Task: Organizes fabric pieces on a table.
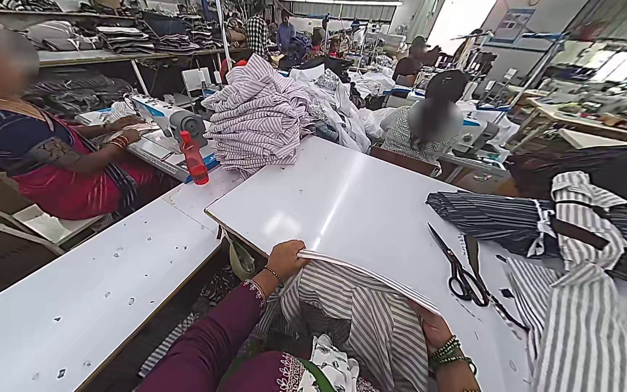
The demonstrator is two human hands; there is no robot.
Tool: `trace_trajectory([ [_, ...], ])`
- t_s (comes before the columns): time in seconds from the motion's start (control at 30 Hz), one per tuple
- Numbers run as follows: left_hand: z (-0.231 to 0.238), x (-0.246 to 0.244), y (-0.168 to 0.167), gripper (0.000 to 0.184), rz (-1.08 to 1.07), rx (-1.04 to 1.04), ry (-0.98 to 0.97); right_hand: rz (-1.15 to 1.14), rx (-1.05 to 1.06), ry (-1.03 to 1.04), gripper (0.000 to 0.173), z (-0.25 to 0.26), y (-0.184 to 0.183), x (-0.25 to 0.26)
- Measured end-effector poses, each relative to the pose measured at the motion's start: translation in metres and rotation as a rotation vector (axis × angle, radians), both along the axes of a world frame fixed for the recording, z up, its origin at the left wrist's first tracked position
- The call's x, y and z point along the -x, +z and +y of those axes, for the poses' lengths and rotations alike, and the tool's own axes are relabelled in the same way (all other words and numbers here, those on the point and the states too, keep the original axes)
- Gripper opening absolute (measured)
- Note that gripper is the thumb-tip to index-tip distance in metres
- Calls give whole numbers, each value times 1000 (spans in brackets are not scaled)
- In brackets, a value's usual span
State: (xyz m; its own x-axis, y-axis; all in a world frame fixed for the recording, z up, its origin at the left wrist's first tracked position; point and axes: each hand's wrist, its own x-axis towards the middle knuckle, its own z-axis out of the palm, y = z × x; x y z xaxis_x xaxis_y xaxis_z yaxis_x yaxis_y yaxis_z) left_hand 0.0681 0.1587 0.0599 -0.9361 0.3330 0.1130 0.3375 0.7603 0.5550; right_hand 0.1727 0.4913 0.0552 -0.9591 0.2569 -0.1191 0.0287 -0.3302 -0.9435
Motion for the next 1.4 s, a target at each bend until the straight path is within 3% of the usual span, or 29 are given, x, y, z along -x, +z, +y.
trace_trajectory([
  [0.93,-1,1,-6,35,40,-23,-7,12,-1,5,23,7,-10,1],
  [1.2,-1,0,-3,35,26,-29,-9,5,-6,-15,24,-2,1,-2],
  [1.4,-2,0,-8,34,55,-41,-11,-36,-87,-51,24,5,-11,-1],
])
